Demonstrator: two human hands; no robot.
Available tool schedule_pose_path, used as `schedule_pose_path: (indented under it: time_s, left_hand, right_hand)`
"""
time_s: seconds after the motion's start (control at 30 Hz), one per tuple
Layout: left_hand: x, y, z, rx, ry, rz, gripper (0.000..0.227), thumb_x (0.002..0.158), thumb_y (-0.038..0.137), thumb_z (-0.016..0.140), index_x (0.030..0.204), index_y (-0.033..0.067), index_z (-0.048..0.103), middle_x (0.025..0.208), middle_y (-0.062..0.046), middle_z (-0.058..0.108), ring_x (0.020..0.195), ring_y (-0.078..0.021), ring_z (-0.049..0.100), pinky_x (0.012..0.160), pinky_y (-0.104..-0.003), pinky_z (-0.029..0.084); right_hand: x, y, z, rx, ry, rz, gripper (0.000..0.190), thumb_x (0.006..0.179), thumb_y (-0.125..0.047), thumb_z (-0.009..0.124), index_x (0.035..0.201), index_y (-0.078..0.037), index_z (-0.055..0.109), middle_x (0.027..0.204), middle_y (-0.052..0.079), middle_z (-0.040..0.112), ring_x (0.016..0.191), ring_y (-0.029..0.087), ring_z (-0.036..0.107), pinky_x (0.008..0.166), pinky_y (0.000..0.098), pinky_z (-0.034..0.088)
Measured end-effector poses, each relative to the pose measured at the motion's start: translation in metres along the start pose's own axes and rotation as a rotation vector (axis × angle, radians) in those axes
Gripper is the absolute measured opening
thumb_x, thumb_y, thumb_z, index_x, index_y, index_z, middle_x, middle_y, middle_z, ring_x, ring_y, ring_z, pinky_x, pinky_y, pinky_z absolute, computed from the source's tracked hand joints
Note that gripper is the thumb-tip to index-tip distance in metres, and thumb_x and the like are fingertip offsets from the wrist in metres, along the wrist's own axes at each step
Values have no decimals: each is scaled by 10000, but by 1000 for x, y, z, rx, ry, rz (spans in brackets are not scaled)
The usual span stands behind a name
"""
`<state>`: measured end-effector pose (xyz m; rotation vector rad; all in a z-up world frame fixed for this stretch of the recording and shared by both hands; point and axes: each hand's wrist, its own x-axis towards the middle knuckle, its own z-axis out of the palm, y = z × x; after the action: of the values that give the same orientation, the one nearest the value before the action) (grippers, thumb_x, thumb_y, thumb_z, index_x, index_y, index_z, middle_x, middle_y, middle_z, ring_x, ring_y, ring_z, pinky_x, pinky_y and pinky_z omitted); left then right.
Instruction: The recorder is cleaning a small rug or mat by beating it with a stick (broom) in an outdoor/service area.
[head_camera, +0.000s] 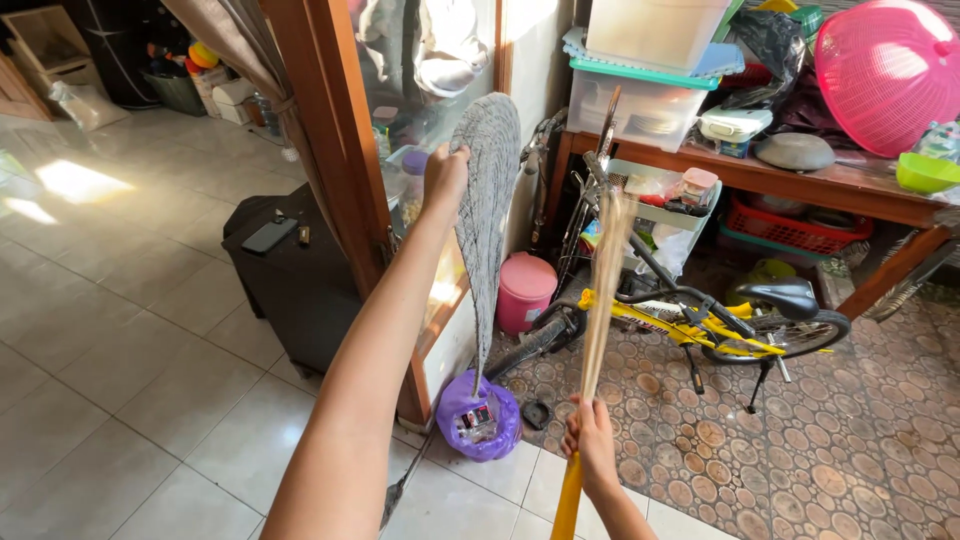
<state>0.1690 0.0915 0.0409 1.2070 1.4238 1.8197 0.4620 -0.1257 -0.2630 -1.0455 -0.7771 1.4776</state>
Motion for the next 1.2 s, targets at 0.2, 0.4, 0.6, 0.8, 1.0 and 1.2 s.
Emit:
schedule_pose_path:
  time_s: [0.2,0.4,0.6,0.8,1.0,1.2]
  left_hand:
    - [13,-1,-5,-110,-119,-56,363,965,219,538,1220,-8,661,1101,-150,745,986,-247,690,878,-362,512]
    - [30,9,-16,-144,-165,-102,340,962,196,524,1192,-5,674,1022,-136,751,895,-230,697,816,-369,531]
    - [63,-2,-25,-206,-229,-69,360,963,195,534,1226,-13,666,1105,-132,752,975,-235,701,865,-355,524]
    - [69,8,-37,-199,-290,-46,397,959,201,530,1284,0,638,1182,-137,733,1059,-246,685,921,-349,504]
    - [69,4,-16,-43,-248,-56,470,962,234,564,1364,-9,583,1279,-176,676,1152,-284,638,971,-363,472]
    - [84,-11,-19,-148,-241,-33,452,946,224,563,1339,5,602,1254,-148,701,1132,-260,657,968,-344,477]
  right_hand:
    - [-13,-95,104,-207,-25,-222,324,1046,-223,414,1355,-183,326,741,16,552,488,69,410,412,246,357]
    - [5,-102,173,-137,-150,-371,354,1071,-205,399,1406,-122,321,840,41,616,559,85,500,523,266,511]
    - [30,-50,178,-163,-110,-341,415,1071,-241,398,1470,-157,322,795,62,597,588,110,565,583,286,576]
    - [20,-55,184,-211,62,-392,447,1067,-247,425,1504,-205,341,725,3,490,545,75,425,458,236,363]
    - [28,-18,201,-288,-19,-421,426,1065,-274,433,1482,-227,363,680,-29,456,532,72,432,438,233,367]
    - [92,176,62,-311,55,-17,419,1039,-270,507,1450,-205,457,625,-10,464,463,106,443,369,278,330]
